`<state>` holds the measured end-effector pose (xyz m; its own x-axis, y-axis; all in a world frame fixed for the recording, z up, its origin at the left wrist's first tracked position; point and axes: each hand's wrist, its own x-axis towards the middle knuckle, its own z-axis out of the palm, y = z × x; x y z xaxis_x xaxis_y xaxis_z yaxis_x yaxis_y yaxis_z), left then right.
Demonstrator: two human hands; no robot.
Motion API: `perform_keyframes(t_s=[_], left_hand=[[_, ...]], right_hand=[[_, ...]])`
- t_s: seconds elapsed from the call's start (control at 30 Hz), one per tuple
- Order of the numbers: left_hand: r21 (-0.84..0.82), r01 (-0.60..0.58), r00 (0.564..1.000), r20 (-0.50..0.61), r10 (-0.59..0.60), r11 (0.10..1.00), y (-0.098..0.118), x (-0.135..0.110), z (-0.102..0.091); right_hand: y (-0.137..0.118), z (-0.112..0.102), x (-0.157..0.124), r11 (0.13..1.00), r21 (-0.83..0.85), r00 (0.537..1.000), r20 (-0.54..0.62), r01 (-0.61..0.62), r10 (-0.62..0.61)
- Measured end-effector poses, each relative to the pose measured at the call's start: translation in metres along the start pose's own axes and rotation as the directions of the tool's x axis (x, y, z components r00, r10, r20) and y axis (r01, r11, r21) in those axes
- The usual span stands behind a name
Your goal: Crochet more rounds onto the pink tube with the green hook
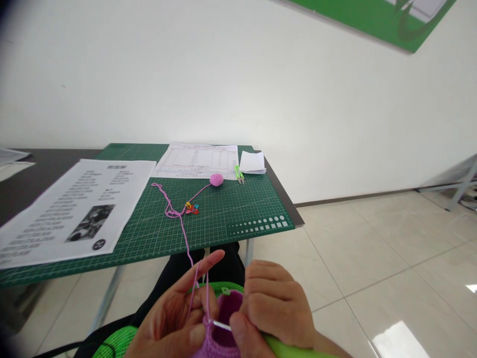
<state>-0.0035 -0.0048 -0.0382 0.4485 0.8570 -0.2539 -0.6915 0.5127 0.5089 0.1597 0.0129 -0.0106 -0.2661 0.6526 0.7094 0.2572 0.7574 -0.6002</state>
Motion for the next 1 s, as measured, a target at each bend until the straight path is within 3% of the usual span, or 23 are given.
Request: perform_keyframes(t_s=[0.27, 0.53, 0.77, 1.0], left_hand=[[0.083, 0.000, 1.000, -0.006, 0.001, 0.997, -0.004, 0.002, -0.002], [0.138, -0.061, 0.998, 0.020, 0.059, 0.989, -0.005, 0.006, -0.004], [0.068, 0.024, 0.999, 0.033, -0.026, 0.997, -0.008, 0.006, -0.005], [0.047, 0.077, 0.996, 0.041, -0.079, 0.996, -0.006, 0.008, -0.003]], right_hand=[[-0.002, -0.004, 0.001, 0.991, 0.080, 0.994, 0.031, -0.107, 0.105], [-0.006, -0.005, 0.000, 0.989, -0.139, 0.998, 0.060, 0.045, -0.037], [-0.003, -0.012, 0.000, 0.999, -0.048, 0.992, 0.127, -0.013, 0.019], [-0.006, -0.013, -0.002, 0.995, 0.040, 0.993, 0.081, -0.092, 0.089]])
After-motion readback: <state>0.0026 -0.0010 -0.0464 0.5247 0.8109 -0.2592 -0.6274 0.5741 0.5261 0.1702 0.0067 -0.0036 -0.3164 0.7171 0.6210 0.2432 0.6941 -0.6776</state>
